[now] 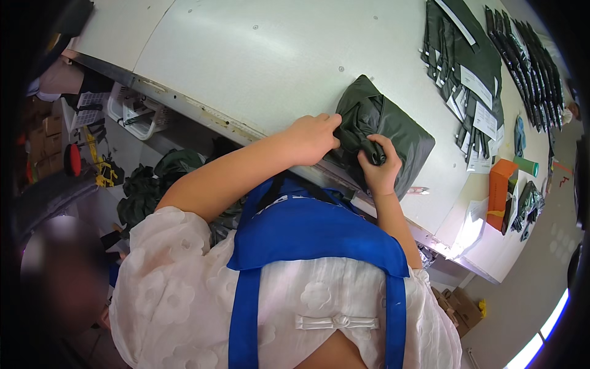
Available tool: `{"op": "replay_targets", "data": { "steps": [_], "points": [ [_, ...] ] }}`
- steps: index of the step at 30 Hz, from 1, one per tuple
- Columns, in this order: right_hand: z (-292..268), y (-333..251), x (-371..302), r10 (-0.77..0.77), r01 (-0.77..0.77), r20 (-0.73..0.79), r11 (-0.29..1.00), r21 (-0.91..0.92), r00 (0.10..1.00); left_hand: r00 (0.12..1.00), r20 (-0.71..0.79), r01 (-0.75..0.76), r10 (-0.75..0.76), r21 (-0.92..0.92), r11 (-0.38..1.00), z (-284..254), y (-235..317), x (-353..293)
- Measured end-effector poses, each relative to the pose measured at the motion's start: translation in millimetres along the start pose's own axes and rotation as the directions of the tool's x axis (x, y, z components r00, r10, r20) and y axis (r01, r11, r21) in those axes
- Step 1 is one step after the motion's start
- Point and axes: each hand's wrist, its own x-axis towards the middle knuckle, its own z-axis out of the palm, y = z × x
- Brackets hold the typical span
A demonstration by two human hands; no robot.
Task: The person folds a dark green jacket on a white table. They smooth the fabric, fold the sleeves inward, fold the body in half, and then fold it again into a compact rectangle.
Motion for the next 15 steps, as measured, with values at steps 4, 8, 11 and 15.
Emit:
{"op": "replay_targets", "data": {
  "steps": [4,8,11,15],
  "points": [
    [-3.2,1.5,4.2,0.028,-0.026,-0.04,0.998,0.053,0.999,0.986,-0.142,-0.075,0.083,0.061,0.995,2.3,-0.9,-1.8],
    [-4.8,6.1,0.9,0.064,-0.051,-0.099,0.99,0.134,0.993,0.999,-0.016,-0.029,0.032,0.183,0.983,6.9,11.3,-2.2],
    [-8.5,6.0,3.3,0.08,-0.059,-0.123,0.985,0.162,0.989,0.981,-0.164,-0.059,0.099,0.235,0.97,15.7,16.4,2.7],
    [-10.2,1.2,4.9,0.095,-0.076,-0.121,0.984,0.16,0.988,0.992,-0.059,-0.097,0.109,0.179,0.979,7.5,8.0,12.6]
  ]
}}
